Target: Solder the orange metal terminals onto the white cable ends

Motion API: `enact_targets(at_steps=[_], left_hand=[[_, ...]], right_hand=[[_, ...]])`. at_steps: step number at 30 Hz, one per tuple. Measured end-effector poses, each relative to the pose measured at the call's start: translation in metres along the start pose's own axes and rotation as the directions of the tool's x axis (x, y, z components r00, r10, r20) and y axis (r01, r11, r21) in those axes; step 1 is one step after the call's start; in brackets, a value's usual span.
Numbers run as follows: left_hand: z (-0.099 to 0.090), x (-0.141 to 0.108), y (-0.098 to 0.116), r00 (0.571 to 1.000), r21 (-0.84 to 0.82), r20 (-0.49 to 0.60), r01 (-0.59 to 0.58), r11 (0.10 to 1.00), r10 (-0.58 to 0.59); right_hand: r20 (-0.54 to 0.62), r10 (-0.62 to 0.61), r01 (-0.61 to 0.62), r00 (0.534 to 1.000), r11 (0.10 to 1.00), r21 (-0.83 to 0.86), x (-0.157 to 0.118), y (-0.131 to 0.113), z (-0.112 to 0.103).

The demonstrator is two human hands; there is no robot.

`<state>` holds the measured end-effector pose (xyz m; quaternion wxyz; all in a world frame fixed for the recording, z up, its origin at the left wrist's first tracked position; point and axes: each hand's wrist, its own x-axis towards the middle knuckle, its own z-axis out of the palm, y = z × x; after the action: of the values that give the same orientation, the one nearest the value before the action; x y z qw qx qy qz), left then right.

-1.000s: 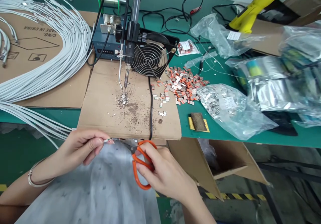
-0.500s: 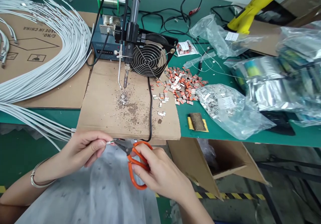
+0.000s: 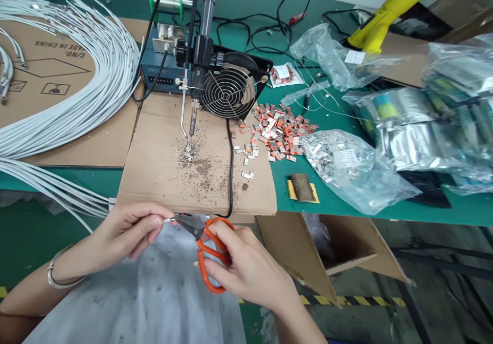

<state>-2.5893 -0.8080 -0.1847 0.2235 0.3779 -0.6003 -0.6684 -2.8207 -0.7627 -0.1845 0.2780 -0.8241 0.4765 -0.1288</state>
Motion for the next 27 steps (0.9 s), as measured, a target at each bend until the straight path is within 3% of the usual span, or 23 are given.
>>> enact_targets(at_steps=[27], left_hand=[[0.0014,0.0011,0.0015,1.000,0.022,0.013,-0.026,0.999,0.026]], right_hand=[[-0.020,-0.025,0.025,0.999,0.999,-0.028,-0.0045,0.0022,0.0031]])
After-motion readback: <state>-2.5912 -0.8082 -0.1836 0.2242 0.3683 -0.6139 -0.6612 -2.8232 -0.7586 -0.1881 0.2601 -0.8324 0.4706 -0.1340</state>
